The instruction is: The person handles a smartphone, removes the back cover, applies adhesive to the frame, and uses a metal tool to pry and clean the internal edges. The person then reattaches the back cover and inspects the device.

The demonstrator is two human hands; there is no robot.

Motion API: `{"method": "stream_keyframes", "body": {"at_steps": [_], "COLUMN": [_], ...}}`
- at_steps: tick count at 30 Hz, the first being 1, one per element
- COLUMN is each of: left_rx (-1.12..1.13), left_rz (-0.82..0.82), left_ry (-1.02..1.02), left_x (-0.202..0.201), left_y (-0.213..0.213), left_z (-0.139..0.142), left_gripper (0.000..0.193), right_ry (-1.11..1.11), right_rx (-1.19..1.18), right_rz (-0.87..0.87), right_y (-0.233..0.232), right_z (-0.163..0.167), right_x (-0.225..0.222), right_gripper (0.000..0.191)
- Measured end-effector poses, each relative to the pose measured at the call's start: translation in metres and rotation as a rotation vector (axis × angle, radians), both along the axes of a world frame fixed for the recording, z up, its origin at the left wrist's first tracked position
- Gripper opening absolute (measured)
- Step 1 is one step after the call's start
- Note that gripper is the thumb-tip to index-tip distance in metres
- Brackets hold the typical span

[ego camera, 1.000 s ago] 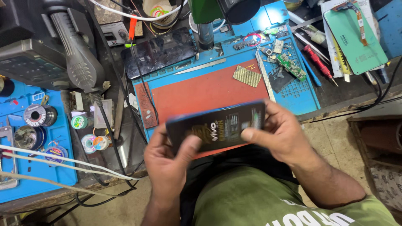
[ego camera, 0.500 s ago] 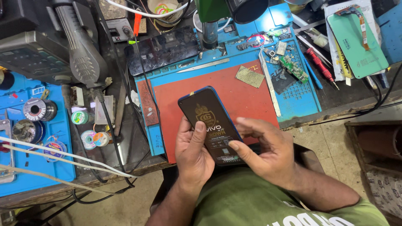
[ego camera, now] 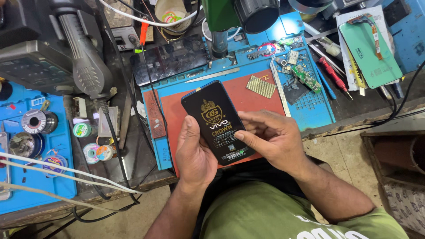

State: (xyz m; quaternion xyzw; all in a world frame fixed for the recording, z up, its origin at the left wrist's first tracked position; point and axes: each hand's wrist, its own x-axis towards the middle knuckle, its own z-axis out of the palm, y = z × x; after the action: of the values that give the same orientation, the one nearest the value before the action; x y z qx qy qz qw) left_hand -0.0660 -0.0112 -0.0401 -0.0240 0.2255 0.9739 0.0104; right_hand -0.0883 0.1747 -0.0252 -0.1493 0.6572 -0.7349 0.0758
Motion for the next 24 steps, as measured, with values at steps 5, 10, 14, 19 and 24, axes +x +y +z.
{"method": "stream_keyframes", "body": {"at_steps": [5, 10, 14, 19, 24], "left_rx": [0.081, -0.135, -0.091, -0.062, -0.053], "left_rz": [-0.016, -0.033, -0.027, 0.023, 0.027], "left_ry": [-0.096, 0.024, 0.019, -0.004, -0.024], "left_x": [-0.003, -0.001, 0.001, 0.003, 0.004], "left_y": [-0.002, -0.005, -0.009, -0.012, -0.011], "left_z": [0.000, -0.008, -0.015, -0.017, -0.014], "left_gripper": [0.042, 0.038, 0.036, 0.035, 0.033], "right_ry": [0.129, 0.381, 0.446, 0.492, 0.554], "right_rx": [0.146, 0.321, 0.405, 0.520, 0.515], "right_rz": [-0.118, -0.177, -0.163, -0.159, -0.183], "right_y": [-0.008, -0.019, -0.023, -0.026, -0.029], "right_z": [0.014, 0.032, 0.043, 0.050, 0.048], "right_x": [0.015, 0.026, 0.026, 0.028, 0.031], "right_gripper": [0.045, 0.046, 0.043, 0.042, 0.038]}}
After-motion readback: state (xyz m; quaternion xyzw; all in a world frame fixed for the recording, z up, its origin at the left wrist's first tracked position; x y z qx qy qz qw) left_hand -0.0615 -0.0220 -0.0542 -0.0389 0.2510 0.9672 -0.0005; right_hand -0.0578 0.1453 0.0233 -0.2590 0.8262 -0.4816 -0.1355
